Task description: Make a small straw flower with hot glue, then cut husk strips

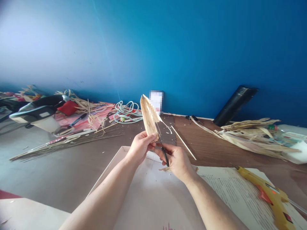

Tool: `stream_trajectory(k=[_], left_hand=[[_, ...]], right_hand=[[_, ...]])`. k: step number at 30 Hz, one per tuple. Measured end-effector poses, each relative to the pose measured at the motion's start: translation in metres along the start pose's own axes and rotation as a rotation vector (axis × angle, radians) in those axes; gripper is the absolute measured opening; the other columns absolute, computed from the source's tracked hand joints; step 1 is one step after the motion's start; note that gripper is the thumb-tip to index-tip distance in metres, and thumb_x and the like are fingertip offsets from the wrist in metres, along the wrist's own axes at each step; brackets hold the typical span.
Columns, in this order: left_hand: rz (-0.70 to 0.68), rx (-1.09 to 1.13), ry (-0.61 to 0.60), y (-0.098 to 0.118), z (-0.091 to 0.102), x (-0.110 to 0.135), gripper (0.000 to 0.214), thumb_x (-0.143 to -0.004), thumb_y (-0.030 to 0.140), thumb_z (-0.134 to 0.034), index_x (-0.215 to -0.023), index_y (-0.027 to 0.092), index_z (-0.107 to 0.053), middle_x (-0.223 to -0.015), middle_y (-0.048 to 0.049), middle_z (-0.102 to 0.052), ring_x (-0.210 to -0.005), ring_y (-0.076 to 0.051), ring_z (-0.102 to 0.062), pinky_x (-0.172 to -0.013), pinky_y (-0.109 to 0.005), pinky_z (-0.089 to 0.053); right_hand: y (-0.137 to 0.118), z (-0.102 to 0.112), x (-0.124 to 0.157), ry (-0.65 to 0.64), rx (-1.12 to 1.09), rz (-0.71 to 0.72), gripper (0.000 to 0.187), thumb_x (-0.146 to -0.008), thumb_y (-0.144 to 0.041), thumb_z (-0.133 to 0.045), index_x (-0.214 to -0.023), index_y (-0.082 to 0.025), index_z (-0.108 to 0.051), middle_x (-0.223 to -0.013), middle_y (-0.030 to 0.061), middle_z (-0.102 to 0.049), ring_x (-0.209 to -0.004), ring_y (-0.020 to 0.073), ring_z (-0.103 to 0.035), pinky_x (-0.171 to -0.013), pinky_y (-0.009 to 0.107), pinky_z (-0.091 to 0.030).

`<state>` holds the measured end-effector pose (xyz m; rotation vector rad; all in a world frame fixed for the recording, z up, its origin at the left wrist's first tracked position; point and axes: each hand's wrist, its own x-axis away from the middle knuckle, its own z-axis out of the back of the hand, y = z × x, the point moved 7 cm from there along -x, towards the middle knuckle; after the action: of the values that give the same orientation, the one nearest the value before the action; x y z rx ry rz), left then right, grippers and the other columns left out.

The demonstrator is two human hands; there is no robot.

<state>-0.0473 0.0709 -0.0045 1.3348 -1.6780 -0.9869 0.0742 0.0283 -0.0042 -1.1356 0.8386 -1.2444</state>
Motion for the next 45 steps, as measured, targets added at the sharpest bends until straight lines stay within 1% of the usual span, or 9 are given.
stream_trajectory(k=[5,8,12,16,21,24,39,45], left_hand=[[0.009,-0.022,0.009,-0.001,0.001,0.001,0.028,-0.069,0.037,-0.070,-0.078,0.012,-0.062,-0.064,-0.0013,-0.055,-0.049,-0.006,-0.045,-0.044,-0.016,-0.040],[0.011,-0.048,0.005,0.000,0.001,0.001,0.025,-0.070,0.035,-0.068,-0.075,0.012,-0.061,-0.062,-0.0012,-0.055,-0.048,-0.005,-0.044,-0.042,-0.015,-0.036],[0.008,-0.078,-0.030,-0.001,-0.003,0.002,0.022,-0.070,0.032,-0.066,-0.069,0.012,-0.058,-0.058,-0.0012,-0.055,-0.045,-0.005,-0.040,-0.041,-0.016,-0.031],[0.018,-0.109,-0.060,-0.003,-0.005,0.002,0.021,-0.071,0.031,-0.065,-0.068,0.012,-0.058,-0.060,-0.0015,-0.056,-0.044,-0.005,-0.041,-0.041,-0.017,-0.030],[0.028,-0.124,-0.079,-0.004,-0.005,0.003,0.021,-0.072,0.032,-0.064,-0.068,0.013,-0.056,-0.052,0.0024,-0.048,-0.043,-0.005,-0.038,-0.042,-0.017,-0.028],[0.034,-0.129,-0.076,-0.004,-0.004,0.002,0.022,-0.072,0.033,-0.065,-0.068,0.013,-0.056,-0.051,0.0028,-0.046,-0.043,-0.005,-0.038,-0.043,-0.018,-0.027],[0.039,-0.105,-0.071,-0.002,-0.006,0.004,0.022,-0.070,0.033,-0.065,-0.066,0.013,-0.055,-0.052,0.0022,-0.047,-0.043,-0.005,-0.037,-0.042,-0.019,-0.026],[0.030,-0.101,-0.081,0.000,-0.006,0.005,0.022,-0.069,0.033,-0.066,-0.066,0.013,-0.058,-0.055,0.0004,-0.054,-0.043,-0.005,-0.037,-0.043,-0.020,-0.027]], right_hand=[[-0.001,-0.001,0.000,-0.007,-0.004,-0.006,0.044,-0.079,-0.046,-0.065,-0.115,-0.021,-0.067,-0.058,-0.0033,-0.045,-0.055,0.0122,-0.044,-0.046,0.022,-0.042],[-0.003,-0.001,0.000,-0.002,-0.003,0.001,0.043,-0.078,-0.044,-0.066,-0.114,-0.020,-0.068,-0.059,-0.0030,-0.048,-0.056,0.0122,-0.046,-0.047,0.021,-0.042],[-0.007,0.001,0.000,0.015,0.007,0.012,0.035,-0.077,-0.041,-0.067,-0.106,-0.021,-0.070,-0.059,-0.0035,-0.050,-0.055,0.0115,-0.046,-0.048,0.020,-0.040],[-0.010,0.003,0.000,0.030,0.028,0.037,0.028,-0.079,-0.039,-0.066,-0.098,-0.019,-0.072,-0.058,-0.0033,-0.052,-0.054,0.0111,-0.047,-0.049,0.020,-0.037],[-0.008,0.005,-0.001,0.037,0.045,0.060,0.025,-0.081,-0.036,-0.064,-0.099,-0.020,-0.071,-0.059,-0.0037,-0.052,-0.054,0.0113,-0.046,-0.049,0.021,-0.036],[-0.006,0.005,-0.001,0.037,0.052,0.079,0.024,-0.083,-0.036,-0.062,-0.100,-0.022,-0.070,-0.059,-0.0041,-0.051,-0.054,0.0113,-0.046,-0.050,0.021,-0.036],[-0.009,0.006,0.000,0.057,0.100,0.090,0.030,-0.082,-0.041,-0.061,-0.100,-0.019,-0.071,-0.056,-0.0027,-0.050,-0.052,0.0118,-0.044,-0.048,0.022,-0.036],[-0.007,0.008,0.000,0.082,0.084,0.074,0.039,-0.079,-0.046,-0.062,-0.105,-0.017,-0.070,-0.057,-0.0016,-0.051,-0.053,0.0129,-0.045,-0.049,0.023,-0.038]])
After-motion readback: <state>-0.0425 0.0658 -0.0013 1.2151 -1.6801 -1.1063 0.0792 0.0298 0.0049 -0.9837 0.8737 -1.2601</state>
